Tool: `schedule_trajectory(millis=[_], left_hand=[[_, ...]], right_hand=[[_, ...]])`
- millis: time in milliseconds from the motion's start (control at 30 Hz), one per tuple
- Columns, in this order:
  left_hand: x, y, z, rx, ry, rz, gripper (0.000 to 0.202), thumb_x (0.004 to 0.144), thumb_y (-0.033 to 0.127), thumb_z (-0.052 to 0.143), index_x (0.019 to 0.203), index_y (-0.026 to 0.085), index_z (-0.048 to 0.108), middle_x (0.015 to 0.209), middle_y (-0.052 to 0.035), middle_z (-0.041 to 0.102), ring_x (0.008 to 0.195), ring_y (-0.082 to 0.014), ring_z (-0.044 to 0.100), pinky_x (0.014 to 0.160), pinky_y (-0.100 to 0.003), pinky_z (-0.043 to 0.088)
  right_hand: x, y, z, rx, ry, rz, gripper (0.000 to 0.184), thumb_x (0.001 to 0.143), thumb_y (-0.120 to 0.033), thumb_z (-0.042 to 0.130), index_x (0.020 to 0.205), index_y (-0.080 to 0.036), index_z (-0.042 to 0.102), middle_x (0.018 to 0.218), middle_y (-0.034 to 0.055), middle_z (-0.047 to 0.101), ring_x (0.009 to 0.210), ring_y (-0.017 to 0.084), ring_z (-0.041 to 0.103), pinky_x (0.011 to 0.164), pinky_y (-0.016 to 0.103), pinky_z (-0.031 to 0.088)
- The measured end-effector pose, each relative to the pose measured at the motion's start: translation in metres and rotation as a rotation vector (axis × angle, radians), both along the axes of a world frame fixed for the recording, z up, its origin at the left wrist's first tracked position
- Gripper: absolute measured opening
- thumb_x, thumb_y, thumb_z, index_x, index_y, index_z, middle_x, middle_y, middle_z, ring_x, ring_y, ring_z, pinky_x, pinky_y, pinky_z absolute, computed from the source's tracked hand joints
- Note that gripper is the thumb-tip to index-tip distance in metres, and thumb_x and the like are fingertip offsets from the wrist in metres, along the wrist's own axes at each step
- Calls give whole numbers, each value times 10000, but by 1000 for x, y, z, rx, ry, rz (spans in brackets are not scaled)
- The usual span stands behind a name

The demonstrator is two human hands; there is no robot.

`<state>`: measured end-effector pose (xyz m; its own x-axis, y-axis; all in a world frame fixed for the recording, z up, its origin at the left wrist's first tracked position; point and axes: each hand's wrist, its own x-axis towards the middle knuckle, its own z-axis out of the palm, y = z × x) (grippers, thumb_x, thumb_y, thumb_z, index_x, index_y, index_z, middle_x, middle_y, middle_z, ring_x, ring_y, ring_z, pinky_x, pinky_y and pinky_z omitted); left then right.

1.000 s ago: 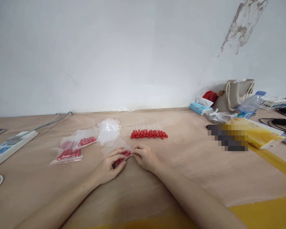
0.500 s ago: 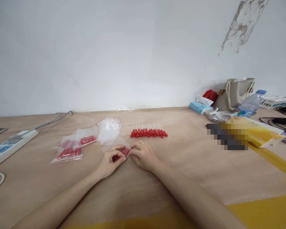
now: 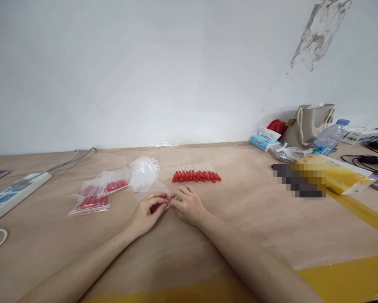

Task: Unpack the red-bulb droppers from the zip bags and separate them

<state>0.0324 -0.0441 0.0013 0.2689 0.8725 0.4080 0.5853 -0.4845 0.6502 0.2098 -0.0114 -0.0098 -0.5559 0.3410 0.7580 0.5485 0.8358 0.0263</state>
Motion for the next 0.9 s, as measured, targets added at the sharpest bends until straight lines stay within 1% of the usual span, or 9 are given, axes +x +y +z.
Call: schedule_trajectory(millis=[67, 233, 367, 433, 500, 600, 700, 800, 900], left_hand=[[3, -1, 1, 42, 22, -17, 141, 804, 213, 515, 847, 218, 649, 1048, -40, 580, 976, -169, 542, 863, -333, 440], [5, -1, 1, 101, 26, -4, 137, 815, 201, 499, 745, 194, 617, 1008, -45, 580, 975, -169, 533, 867, -344, 432], [5, -2, 0, 134, 18, 6, 135, 820, 180, 468, 732, 180, 571, 989, -57, 574, 974, -173, 526, 865, -354, 425], [4, -2, -1, 150, 10, 22, 134, 824, 180, 455, 735, 180, 556, 967, -58, 579, 982, -177, 521, 866, -354, 420], [2, -1, -1, 150, -9, 76, 148, 831, 195, 443, 723, 180, 543, 940, -59, 584, 958, -179, 532, 847, -350, 428], [-1, 1, -2, 126, -49, 155, 162, 844, 238, 433, 732, 181, 536, 944, -60, 585, 933, -177, 551, 829, -338, 436], [-3, 1, -2, 110, -71, 184, 174, 862, 280, 416, 776, 188, 535, 993, -56, 583, 978, -176, 545, 864, -334, 420], [-9, 2, 0, 79, -5, 118, 177, 872, 304, 402, 928, 204, 537, 1080, -50, 569, 1045, -177, 519, 898, -329, 405], [-19, 6, 3, 45, 169, 27, 300, 877, 328, 389, 1149, 222, 457, 1194, -52, 523, 1142, -195, 450, 971, -369, 343]], right_hand=[[-1, -2, 2, 45, 7, 0, 169, 821, -151, 479, 710, -191, 600, 830, 15, 615, 785, 127, 460, 722, 293, 310], [-1, -2, 4, 116, -17, 24, 166, 824, -143, 461, 745, -187, 601, 861, 16, 626, 786, 132, 465, 710, 291, 319], [-3, -1, 3, 100, -49, 40, 178, 831, -140, 445, 833, -203, 611, 954, 23, 618, 863, 140, 474, 738, 299, 328], [-4, -1, 2, 80, -69, 41, 184, 831, -141, 441, 832, -205, 613, 975, 27, 613, 875, 145, 479, 738, 304, 336], [-5, -1, 2, 49, -102, 56, 179, 824, -143, 447, 805, -204, 615, 976, 31, 610, 850, 145, 492, 721, 301, 351], [-3, -2, 2, -74, -101, 98, 166, 813, -143, 462, 820, -201, 617, 1052, 51, 578, 847, 140, 518, 725, 288, 393], [3, -4, 4, -313, -45, 187, 184, 814, -123, 441, 864, -185, 608, 1181, 80, 502, 909, 119, 546, 754, 246, 439], [10, -6, 6, -475, 13, 275, 148, 774, -126, 477, 822, -176, 608, 1167, 82, 522, 950, 126, 562, 790, 237, 455], [12, -5, 5, -547, 121, 239, 94, 744, -167, 526, 729, -173, 619, 1038, 73, 603, 849, 134, 602, 730, 232, 474]])
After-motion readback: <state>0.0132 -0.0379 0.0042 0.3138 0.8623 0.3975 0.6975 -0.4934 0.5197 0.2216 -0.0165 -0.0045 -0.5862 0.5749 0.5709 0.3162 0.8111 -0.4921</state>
